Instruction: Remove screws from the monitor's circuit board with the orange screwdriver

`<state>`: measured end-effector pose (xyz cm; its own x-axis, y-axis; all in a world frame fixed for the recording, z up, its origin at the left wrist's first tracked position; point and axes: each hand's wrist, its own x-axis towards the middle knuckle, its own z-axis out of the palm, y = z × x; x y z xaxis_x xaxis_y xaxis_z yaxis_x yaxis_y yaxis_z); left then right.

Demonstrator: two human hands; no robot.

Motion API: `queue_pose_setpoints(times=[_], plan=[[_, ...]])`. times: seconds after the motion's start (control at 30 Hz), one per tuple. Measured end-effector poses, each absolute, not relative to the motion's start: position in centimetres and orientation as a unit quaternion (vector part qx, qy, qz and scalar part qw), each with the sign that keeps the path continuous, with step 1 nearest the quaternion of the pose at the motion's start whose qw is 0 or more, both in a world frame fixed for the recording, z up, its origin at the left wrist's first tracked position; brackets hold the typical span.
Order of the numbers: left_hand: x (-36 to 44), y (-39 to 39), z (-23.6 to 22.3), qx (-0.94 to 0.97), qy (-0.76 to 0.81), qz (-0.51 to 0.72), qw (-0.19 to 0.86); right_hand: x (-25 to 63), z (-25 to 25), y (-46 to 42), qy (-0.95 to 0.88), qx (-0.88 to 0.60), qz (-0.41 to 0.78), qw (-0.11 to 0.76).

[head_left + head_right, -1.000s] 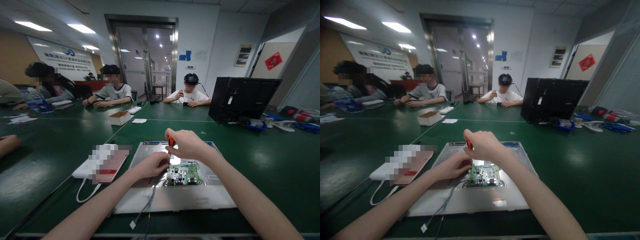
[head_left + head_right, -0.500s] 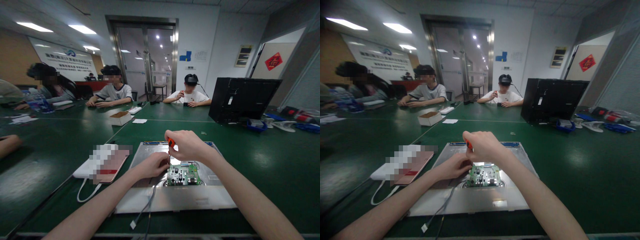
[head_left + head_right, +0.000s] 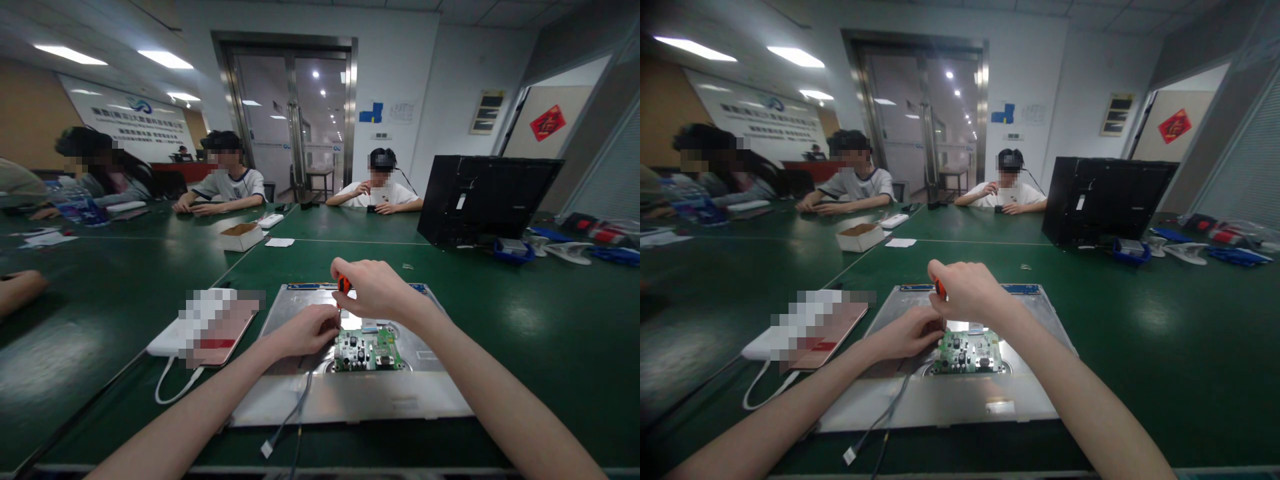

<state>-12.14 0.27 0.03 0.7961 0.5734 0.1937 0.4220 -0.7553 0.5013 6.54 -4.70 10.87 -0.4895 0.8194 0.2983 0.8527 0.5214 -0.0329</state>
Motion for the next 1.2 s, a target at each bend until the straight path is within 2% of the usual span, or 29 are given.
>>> queue_pose_setpoints(times=[1.0,1.2], plan=[[-12.13,0.39,0.14,0.92,0.285,0.162,0.217,6.5,10.6,-4.21,-0.852,-0.502,-0.089,0.119],[-12.2,0.34,0.31,0.922,0.277,0.157,0.222,6.63,10.56,-4.29,-0.862,-0.481,-0.05,0.154]])
